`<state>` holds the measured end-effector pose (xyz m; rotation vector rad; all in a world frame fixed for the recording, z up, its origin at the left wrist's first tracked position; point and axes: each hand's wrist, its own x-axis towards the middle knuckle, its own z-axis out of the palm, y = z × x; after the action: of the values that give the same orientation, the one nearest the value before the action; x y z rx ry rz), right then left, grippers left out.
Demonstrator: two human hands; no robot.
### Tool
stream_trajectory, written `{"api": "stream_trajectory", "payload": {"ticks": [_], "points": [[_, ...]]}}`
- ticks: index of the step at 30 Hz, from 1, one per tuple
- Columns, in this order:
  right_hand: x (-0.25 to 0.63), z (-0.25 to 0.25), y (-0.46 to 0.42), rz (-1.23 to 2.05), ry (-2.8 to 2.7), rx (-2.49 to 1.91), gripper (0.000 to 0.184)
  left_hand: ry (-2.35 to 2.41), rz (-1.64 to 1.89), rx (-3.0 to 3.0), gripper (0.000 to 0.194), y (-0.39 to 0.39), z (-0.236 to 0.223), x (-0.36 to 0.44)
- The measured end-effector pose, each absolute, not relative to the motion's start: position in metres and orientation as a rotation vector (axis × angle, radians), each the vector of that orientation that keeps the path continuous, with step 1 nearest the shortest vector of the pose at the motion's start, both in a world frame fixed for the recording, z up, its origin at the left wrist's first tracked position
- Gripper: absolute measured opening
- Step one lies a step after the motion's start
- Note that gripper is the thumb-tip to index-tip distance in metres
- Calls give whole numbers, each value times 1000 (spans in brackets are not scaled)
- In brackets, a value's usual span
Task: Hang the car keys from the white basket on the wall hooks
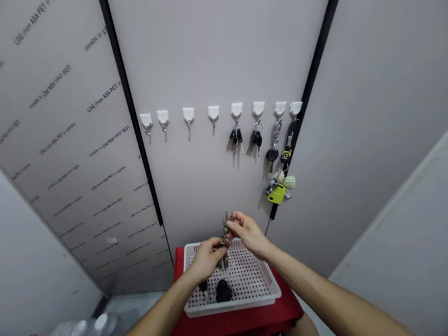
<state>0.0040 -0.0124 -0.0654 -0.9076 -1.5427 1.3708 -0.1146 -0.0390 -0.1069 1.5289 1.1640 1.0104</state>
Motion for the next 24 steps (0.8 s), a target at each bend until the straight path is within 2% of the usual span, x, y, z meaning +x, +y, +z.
{"api": "stream_trajectory", "payload": {"ticks": [11,15,19,24], "points": [[18,-51,-1,1285,-1273,-936,18,1375,1151,1591,21,-31,-80,-129],[17,-53,-5,1178,-1500,-980,17,1367,1121,1801,18,-29,-62,-130],[6,-59,-11,1246,-1781,-861,11,1353,1127,1970,17,-29,-46,-127],[-8,-45,-6,1171,-1678,-842,12,1353,1205,2036,15,-24,-17,-128]]}}
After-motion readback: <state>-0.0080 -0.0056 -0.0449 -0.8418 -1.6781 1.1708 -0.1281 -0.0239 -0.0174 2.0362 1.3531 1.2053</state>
